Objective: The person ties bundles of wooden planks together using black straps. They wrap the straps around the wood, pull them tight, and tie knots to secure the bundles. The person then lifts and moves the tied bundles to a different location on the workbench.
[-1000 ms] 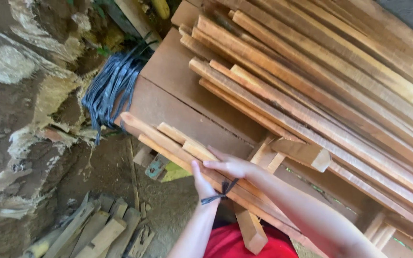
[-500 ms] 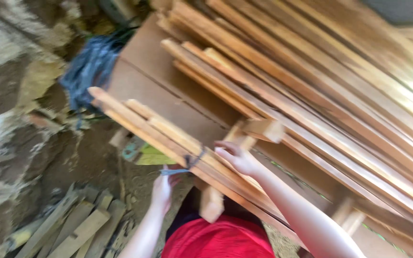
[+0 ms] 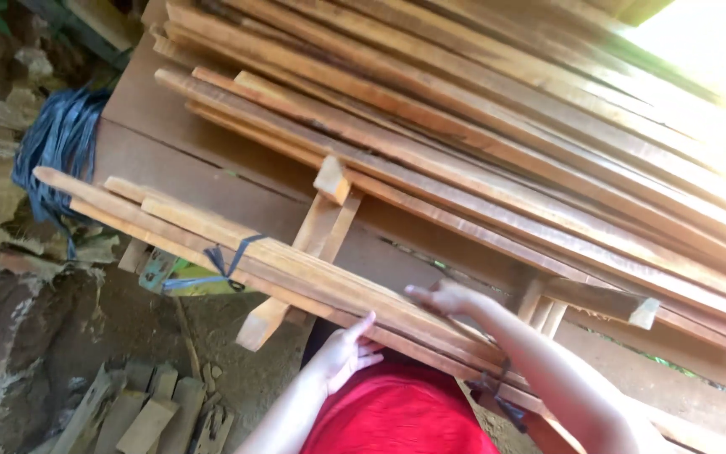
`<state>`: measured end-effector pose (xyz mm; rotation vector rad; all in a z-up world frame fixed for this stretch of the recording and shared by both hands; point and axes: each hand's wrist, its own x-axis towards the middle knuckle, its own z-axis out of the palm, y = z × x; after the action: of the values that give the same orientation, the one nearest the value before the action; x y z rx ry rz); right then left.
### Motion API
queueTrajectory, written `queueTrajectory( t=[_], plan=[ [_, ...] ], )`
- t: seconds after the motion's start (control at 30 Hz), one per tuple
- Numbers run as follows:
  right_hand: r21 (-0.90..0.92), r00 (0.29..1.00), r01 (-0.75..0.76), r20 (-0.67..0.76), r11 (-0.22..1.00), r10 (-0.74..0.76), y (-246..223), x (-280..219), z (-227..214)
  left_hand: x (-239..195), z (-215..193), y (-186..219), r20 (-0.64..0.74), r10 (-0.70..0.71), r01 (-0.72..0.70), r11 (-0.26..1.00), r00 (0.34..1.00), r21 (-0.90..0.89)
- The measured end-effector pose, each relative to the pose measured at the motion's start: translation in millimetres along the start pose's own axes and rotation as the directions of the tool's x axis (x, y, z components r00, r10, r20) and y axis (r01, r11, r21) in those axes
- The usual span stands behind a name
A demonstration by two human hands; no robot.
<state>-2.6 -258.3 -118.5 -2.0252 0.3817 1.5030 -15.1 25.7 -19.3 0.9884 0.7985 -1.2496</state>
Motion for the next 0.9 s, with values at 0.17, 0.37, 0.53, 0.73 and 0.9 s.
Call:
queueTrajectory(
  t=[0.17,0.37,0.53,0.73,0.9],
  plan=[
    [0.241,0.970,-0.023,0.241,0.970,-0.037,10,15,18,6,8,-6,-0.081,0.019,-0.024,0.998,0.997,-0.059],
    [0.256,0.973,-0.030,0.230,0.966,-0.031,10,32,19,17,19,-1,-0.150,0.055,-0.059,0.998,0.987,-0.020],
    [0.446,0.862,-0.063,0.475,0.893,-0.176,-6,8,13,12,24,-4,-0.182,0.109,-0.097,0.993,0.977,0.072],
    [0.363,0.932,0.028,0.328,0.932,-0.156,-8,9,2,13,29,-17,-0.153,0.173,-0.178,0.984,0.973,-0.018],
    [0.041,0.990,0.069,-0.130,0.997,-0.063,-4,1,-23,9,54,-9,-0.201,0.184,-0.237,0.928,0.962,-0.289]
  ],
)
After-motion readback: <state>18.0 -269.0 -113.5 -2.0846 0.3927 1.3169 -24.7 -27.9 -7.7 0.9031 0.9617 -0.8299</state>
